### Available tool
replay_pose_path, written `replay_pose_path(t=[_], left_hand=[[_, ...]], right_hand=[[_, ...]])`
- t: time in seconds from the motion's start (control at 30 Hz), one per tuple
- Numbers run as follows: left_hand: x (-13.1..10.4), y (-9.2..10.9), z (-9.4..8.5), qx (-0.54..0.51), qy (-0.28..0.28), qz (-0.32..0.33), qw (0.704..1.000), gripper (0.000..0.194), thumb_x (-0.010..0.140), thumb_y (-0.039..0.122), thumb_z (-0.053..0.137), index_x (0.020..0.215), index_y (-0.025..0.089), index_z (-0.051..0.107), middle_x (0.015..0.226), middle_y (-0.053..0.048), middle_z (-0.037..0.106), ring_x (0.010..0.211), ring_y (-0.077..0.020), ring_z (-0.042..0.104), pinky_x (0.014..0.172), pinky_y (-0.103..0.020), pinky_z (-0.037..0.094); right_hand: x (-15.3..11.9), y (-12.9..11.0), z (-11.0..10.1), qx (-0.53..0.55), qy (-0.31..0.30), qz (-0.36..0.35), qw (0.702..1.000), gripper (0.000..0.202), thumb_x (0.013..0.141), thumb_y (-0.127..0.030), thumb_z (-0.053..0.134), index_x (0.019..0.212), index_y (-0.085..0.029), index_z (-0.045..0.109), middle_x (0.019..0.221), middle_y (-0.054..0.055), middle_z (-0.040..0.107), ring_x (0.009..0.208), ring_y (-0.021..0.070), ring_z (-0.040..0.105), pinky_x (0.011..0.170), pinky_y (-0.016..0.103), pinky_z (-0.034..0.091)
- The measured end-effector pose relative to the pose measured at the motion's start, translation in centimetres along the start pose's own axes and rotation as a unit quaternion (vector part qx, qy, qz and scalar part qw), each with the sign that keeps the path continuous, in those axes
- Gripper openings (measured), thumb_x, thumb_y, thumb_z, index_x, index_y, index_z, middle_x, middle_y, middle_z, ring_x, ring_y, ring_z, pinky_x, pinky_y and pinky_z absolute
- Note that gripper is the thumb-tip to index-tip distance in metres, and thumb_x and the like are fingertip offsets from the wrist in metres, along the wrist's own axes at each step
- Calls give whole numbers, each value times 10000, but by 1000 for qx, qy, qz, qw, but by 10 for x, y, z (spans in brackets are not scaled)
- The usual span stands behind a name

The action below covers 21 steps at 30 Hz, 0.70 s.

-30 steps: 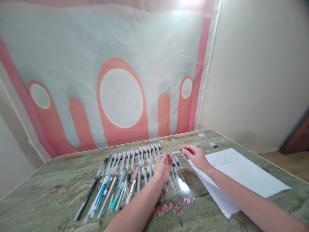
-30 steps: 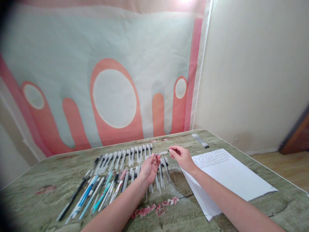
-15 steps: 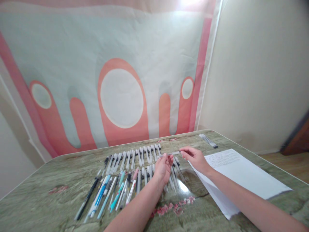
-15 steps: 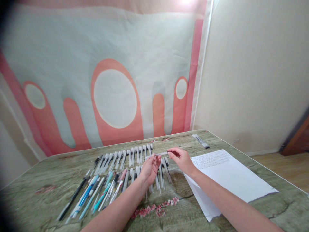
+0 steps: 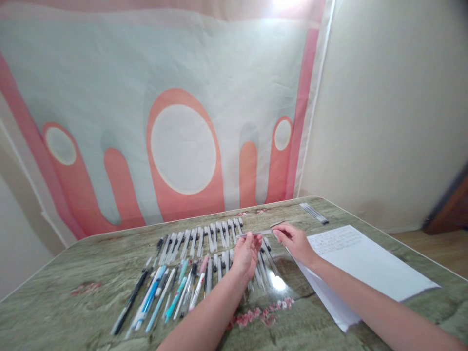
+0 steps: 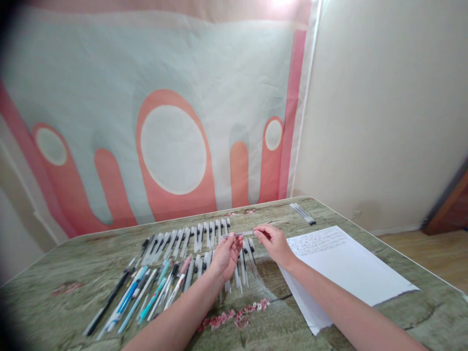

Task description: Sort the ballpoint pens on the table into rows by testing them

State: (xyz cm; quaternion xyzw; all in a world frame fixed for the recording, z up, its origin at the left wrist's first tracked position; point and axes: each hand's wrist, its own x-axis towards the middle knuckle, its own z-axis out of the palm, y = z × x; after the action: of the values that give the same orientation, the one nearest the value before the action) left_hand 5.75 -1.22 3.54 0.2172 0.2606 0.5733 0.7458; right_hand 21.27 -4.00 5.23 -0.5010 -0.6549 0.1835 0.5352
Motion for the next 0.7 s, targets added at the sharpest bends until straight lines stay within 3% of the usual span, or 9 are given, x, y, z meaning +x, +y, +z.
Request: replay_pose_path(t=[0.2,0.3,0.47,0.7], left_hand=[[-4,-2,2,18,-31,6,999,127,743,193,573,804,146,472,729,-41,611,703,-104,603,705,-222,468],[-3,-2,1,23,-33,9,999,127,748,200,568,815,146,475,743,-43,611,715,-104,602,709,-222,465],[0,-2,0,15,-12,6,1000,114,752,180,559,820,147,473,732,-37,604,710,-101,601,702,-220,465],[-3,-2,2,25,-14,4,1000,126,745,189,567,813,149,469,733,-39,607,679,-106,600,675,-226,467]], right_hand=[[-4,8,1,-32,-17,49,998,364,825,-451,388,640,-172,529,545,-3,526,482,112,487,477,225,383],[-3,12,1,-3,-34,82,996,391,843,-460,332,664,-167,521,565,-3,534,467,105,484,465,221,379],[-2,8,-3,6,-49,41,998,239,826,-408,412,848,-183,490,624,-20,534,537,104,488,508,211,387],[-2,12,-3,-42,-66,21,997,260,835,-407,384,747,-189,493,591,-19,531,540,114,490,530,227,382]])
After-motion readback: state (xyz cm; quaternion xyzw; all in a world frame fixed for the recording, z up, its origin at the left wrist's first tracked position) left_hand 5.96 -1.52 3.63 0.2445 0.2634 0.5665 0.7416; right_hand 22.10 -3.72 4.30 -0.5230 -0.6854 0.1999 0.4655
